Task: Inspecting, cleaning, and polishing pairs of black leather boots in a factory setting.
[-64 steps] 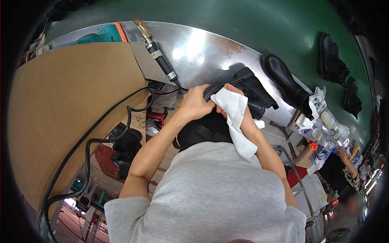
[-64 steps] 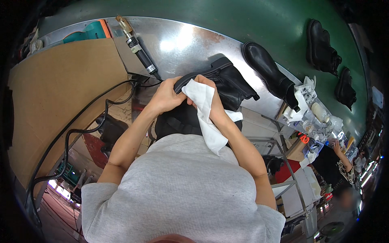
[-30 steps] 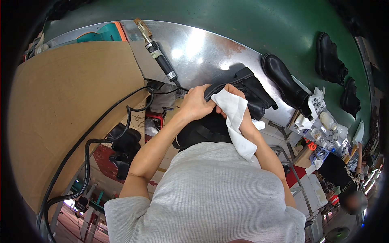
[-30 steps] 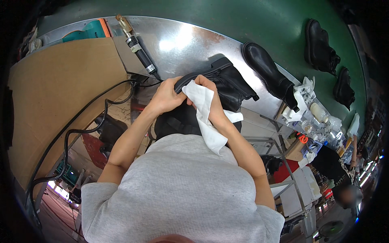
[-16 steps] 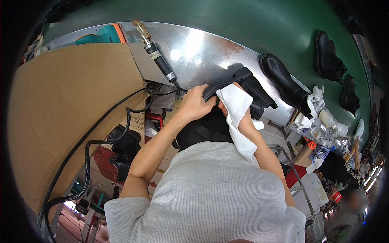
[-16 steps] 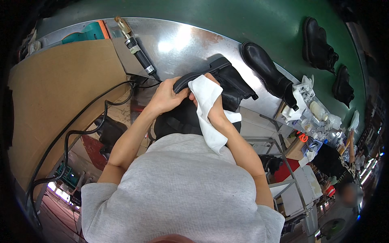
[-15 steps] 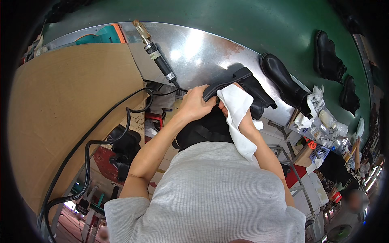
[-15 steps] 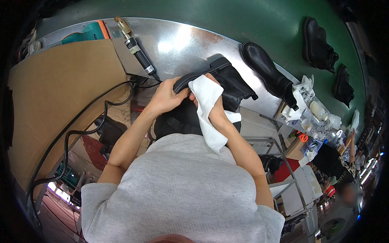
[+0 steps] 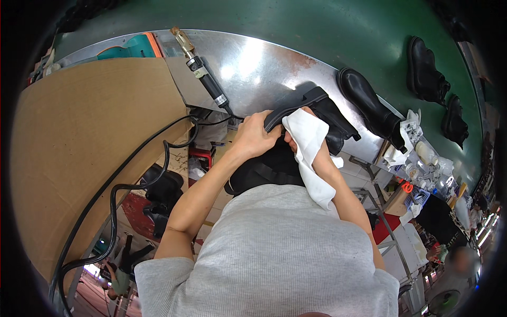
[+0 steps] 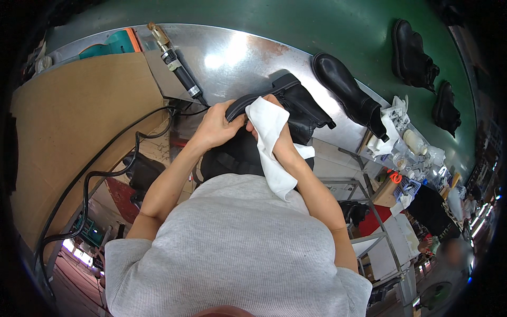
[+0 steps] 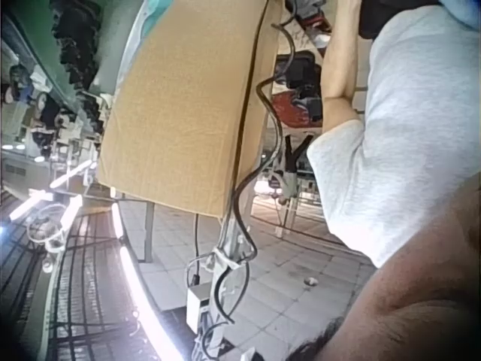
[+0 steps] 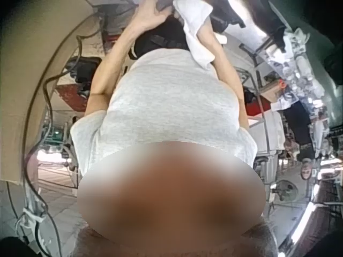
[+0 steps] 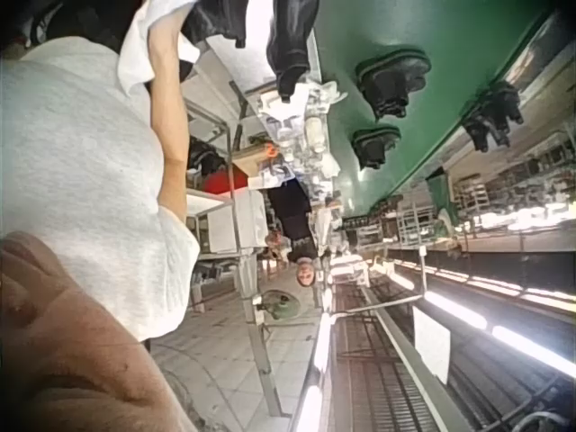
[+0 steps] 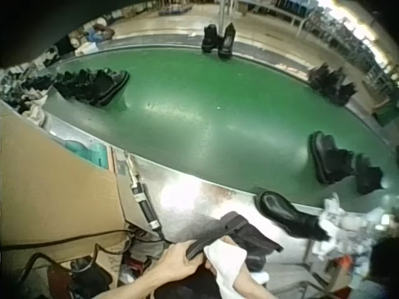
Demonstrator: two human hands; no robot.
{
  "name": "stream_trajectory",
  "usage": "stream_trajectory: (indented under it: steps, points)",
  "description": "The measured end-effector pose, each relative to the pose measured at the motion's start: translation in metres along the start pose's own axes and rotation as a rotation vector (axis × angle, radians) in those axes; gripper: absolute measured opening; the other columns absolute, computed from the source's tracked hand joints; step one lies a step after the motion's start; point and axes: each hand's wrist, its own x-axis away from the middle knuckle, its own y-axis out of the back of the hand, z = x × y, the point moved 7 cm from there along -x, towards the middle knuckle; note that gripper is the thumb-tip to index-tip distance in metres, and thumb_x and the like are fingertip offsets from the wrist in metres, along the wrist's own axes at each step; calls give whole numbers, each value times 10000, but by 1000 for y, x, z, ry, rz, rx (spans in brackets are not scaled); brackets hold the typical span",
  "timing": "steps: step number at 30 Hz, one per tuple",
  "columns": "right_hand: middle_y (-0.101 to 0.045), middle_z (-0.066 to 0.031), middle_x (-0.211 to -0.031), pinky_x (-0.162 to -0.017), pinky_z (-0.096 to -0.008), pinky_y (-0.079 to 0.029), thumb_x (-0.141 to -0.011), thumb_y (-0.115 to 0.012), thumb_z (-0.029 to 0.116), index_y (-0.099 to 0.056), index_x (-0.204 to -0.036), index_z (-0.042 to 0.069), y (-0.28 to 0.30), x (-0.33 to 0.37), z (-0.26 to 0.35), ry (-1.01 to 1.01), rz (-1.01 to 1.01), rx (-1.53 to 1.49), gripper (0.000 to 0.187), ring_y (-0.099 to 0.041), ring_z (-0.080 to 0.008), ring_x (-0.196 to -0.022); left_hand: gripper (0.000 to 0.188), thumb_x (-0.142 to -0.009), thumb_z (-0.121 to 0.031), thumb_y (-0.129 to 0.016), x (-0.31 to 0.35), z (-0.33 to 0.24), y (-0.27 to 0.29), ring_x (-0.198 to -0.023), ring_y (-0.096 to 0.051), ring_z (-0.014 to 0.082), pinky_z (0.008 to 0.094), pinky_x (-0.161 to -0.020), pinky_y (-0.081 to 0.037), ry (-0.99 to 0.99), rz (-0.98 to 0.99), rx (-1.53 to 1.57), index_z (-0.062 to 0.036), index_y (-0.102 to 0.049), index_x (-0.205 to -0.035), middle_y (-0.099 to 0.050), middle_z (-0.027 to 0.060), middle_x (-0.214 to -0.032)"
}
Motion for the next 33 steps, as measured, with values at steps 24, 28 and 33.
stream_trajectory:
  steps: [24,28,33]
  points:
    - [-550,-27,-652,-455,-177,-385,-907,-549,196,-450,-874,97,-1,-1,-5,-106,21,-90,144,-511,-58,-524,411,-752,-226,-570,-2,-1,2,-735,-647,309,369,-712,-490,-5,-10,10,-46,-602,-1119,-645,186,-770]
    - [-538,-16,-641,-466,-179,-387,-906,-559,223,-450,-869,105,-4,-3,-1,-161,79,-32,165,-509,-55,-535,357,-752,-160,-566,0,-6,3,-692,-617,203,324,-684,-469,-12,-14,-16,0,-598,-1070,-622,164,-729]
    - [-538,-19,-614,-441,-183,-376,-899,-564,216,-456,-843,103,-4,-2,-3,-88,35,-87,165,-493,-59,-501,378,-749,-193,-572,-2,-4,5,-777,-628,285,362,-724,-477,-16,-23,6,-34,-602,-1091,-641,179,-795]
